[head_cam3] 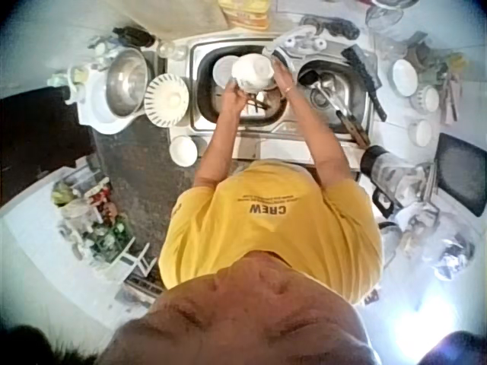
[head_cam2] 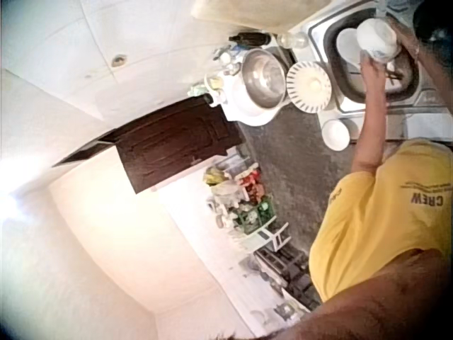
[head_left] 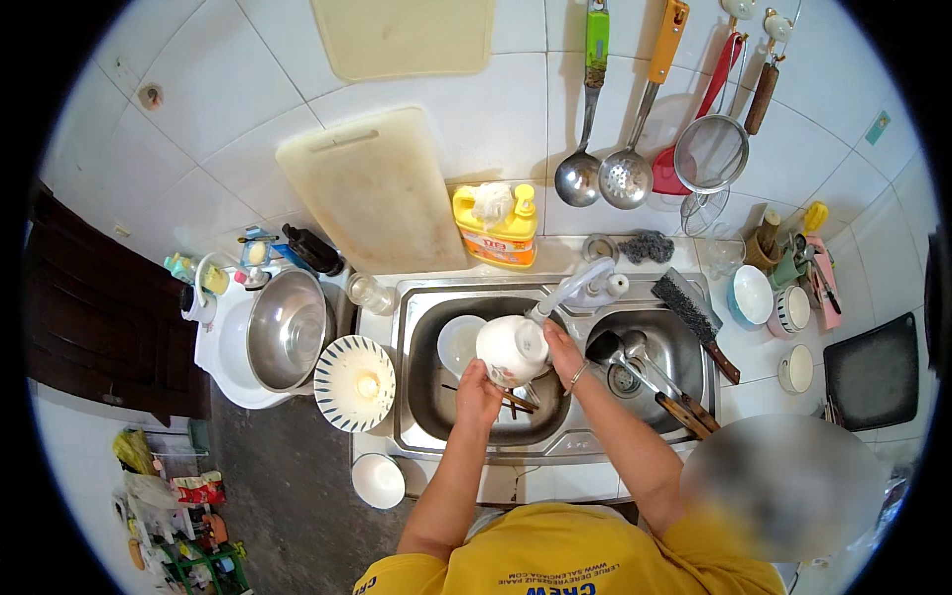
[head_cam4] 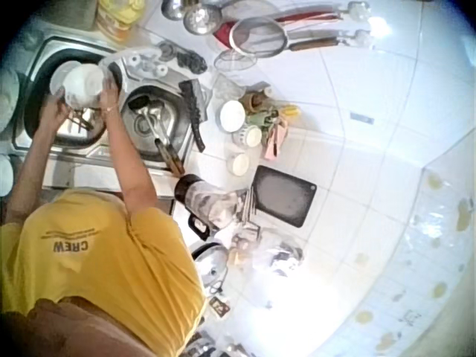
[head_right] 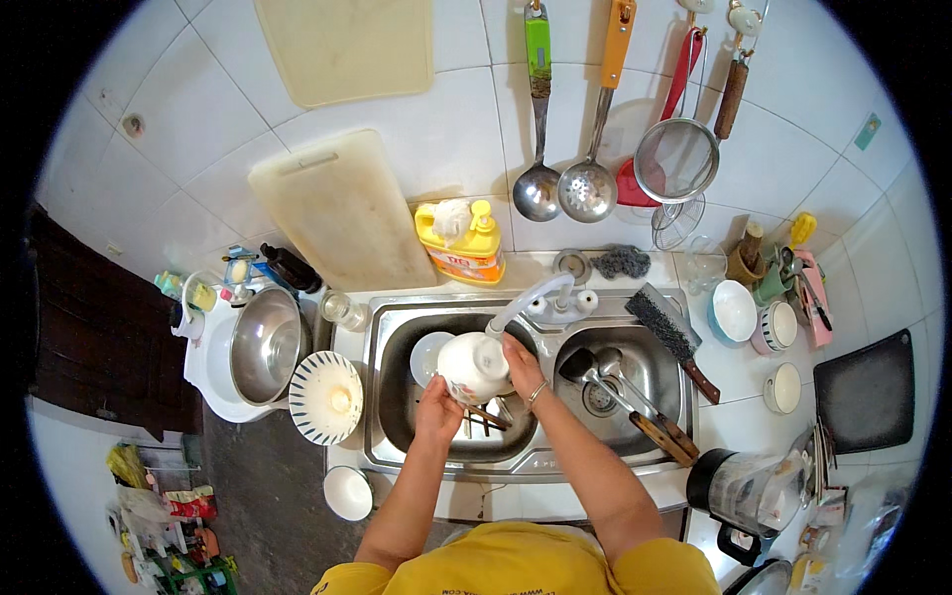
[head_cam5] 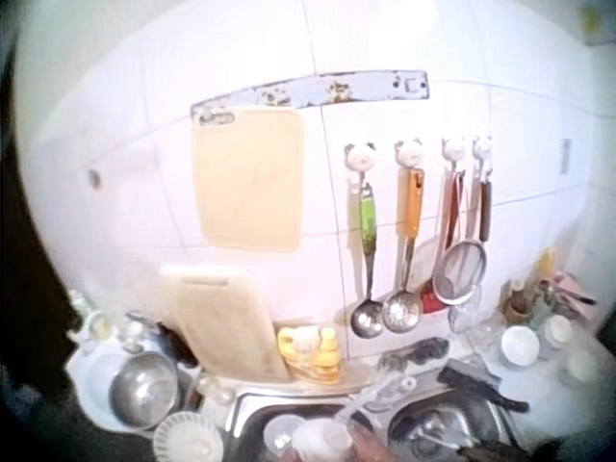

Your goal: The person washes several bowls, cups, and a pair of chopsticks in a sink by hand, rinsing each item under running water and placing them on the counter.

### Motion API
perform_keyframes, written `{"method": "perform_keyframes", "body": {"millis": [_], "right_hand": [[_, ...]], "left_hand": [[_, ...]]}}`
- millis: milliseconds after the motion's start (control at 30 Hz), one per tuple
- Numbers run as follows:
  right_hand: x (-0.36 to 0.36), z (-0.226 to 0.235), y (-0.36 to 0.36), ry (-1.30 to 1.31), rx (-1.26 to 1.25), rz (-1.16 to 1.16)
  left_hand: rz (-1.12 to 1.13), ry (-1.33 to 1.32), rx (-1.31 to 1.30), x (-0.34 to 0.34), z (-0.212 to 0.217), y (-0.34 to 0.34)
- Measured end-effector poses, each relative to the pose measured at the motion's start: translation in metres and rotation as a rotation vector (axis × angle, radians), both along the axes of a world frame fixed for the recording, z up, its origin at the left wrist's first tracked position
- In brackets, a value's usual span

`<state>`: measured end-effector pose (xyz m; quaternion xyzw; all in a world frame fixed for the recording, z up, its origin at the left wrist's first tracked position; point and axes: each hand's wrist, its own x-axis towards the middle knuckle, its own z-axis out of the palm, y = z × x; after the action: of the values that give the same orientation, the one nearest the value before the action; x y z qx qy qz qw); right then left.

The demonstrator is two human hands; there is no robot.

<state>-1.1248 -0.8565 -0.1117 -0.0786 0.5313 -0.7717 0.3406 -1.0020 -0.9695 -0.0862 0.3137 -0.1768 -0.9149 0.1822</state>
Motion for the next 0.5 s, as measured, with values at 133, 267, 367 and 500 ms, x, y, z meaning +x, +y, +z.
{"method": "perform_keyframes", "body": {"millis": [133, 267, 367, 500], "right_hand": [[0.004, 0.041, -0.016, 1.256, 0.555, 0.328], [0.005, 0.052, -0.023, 1.118, 0.583, 0.256], [-0.027, 0.023, 0.002, 0.005, 0.330, 0.250], [-0.007, 0.027, 0.029, -0.577, -0.127, 0.064]], "left_hand": [[-0.237, -0.179, -0.440, -0.005, 0.010, -0.001], [-0.227, -0.131, -0.425, -0.001, -0.024, -0.008], [-0.107, -0.001, -0.195, 0.001, 0.004, -0.001], [-0.058, 0.162, 0.117, -0.012, -0.009, -0.003]]}}
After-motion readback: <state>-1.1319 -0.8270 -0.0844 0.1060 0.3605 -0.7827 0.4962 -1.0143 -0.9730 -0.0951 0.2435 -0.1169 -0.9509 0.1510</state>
